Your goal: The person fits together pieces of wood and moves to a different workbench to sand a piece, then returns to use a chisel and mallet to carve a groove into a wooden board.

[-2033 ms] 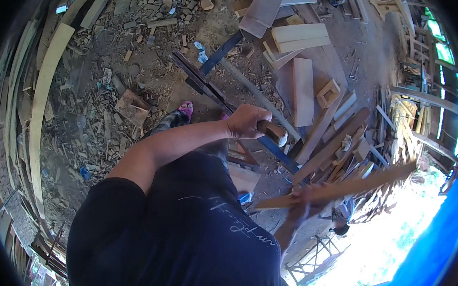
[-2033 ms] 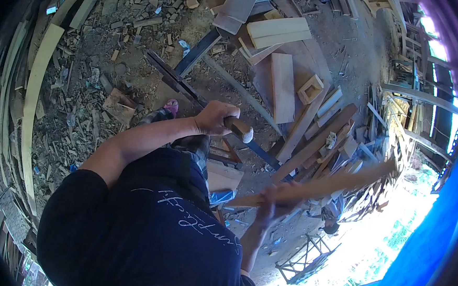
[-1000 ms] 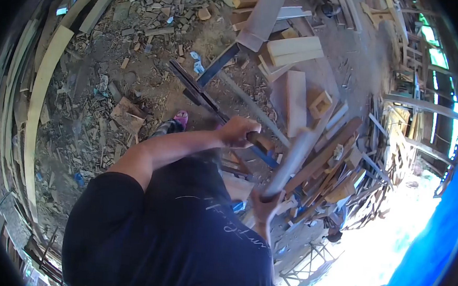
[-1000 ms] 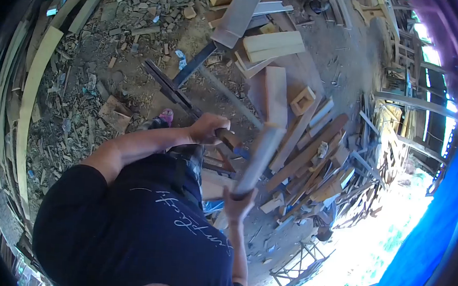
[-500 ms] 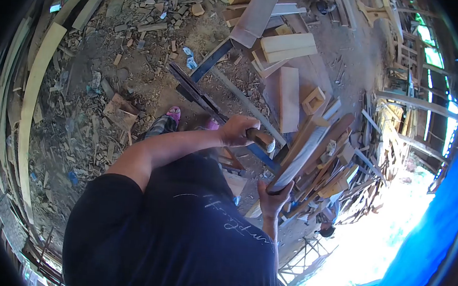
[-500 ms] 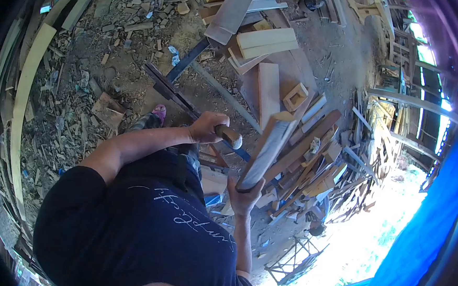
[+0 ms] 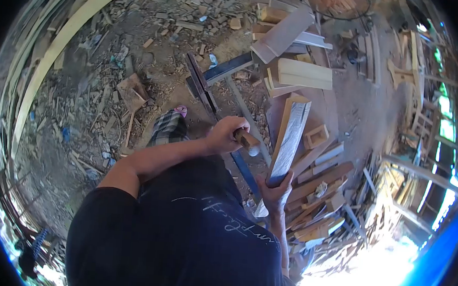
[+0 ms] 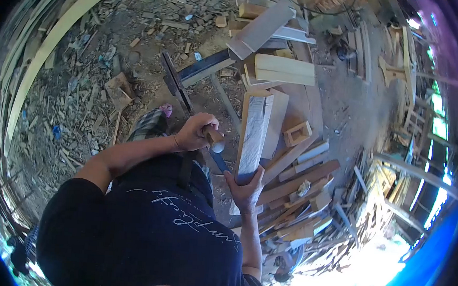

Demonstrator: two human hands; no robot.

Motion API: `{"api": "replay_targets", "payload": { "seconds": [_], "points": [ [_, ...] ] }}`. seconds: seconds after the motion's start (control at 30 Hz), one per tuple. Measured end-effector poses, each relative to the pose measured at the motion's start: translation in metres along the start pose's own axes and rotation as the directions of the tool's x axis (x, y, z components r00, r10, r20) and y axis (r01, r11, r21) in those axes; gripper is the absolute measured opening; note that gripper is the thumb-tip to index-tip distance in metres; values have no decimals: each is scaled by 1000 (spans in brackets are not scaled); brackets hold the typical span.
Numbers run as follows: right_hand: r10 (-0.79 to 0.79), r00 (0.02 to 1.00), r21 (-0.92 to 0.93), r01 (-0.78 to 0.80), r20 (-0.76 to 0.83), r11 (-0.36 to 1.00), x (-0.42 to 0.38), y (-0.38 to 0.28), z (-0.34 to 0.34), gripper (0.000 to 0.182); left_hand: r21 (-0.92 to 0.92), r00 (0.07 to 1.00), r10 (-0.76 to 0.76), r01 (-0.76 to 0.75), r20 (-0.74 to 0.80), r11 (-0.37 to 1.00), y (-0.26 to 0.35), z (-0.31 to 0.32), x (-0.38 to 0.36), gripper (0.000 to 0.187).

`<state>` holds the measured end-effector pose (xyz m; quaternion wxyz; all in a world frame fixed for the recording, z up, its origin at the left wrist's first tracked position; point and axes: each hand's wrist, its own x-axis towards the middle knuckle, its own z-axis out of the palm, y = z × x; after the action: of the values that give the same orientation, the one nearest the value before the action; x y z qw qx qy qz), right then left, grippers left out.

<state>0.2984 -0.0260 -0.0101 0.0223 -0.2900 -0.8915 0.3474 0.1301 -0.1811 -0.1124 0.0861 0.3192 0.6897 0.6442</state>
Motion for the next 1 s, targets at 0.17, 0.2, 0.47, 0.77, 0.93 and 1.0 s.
{"api": "replay_targets", "payload": {
  "seconds": [0.17,0.2,0.47,0.77,0.93,1.0],
  "points": [
    [-153,984,3,153,92,988,24,4,-19,65,115,991,19,-3,-134,993,-9,22,-11,29],
    [-161,986,110,156,39,982,24,-10,-27,59,141,991,17,2,-133,990,-10,24,-11,30],
    [-369,906,-39,385,209,922,11,41,-11,41,134,973,-11,42,-229,990,-19,36,-10,25],
    [-381,901,497,434,-210,752,22,64,-28,39,102,975,-18,41,-220,994,-23,33,-16,24],
    [-433,897,18,433,90,901,29,36,-14,49,107,966,20,8,-257,994,-23,25,-16,25],
    [-551,834,177,543,-5,821,33,16,-37,35,117,965,20,11,-261,993,-25,32,-20,23]
  ]
}}
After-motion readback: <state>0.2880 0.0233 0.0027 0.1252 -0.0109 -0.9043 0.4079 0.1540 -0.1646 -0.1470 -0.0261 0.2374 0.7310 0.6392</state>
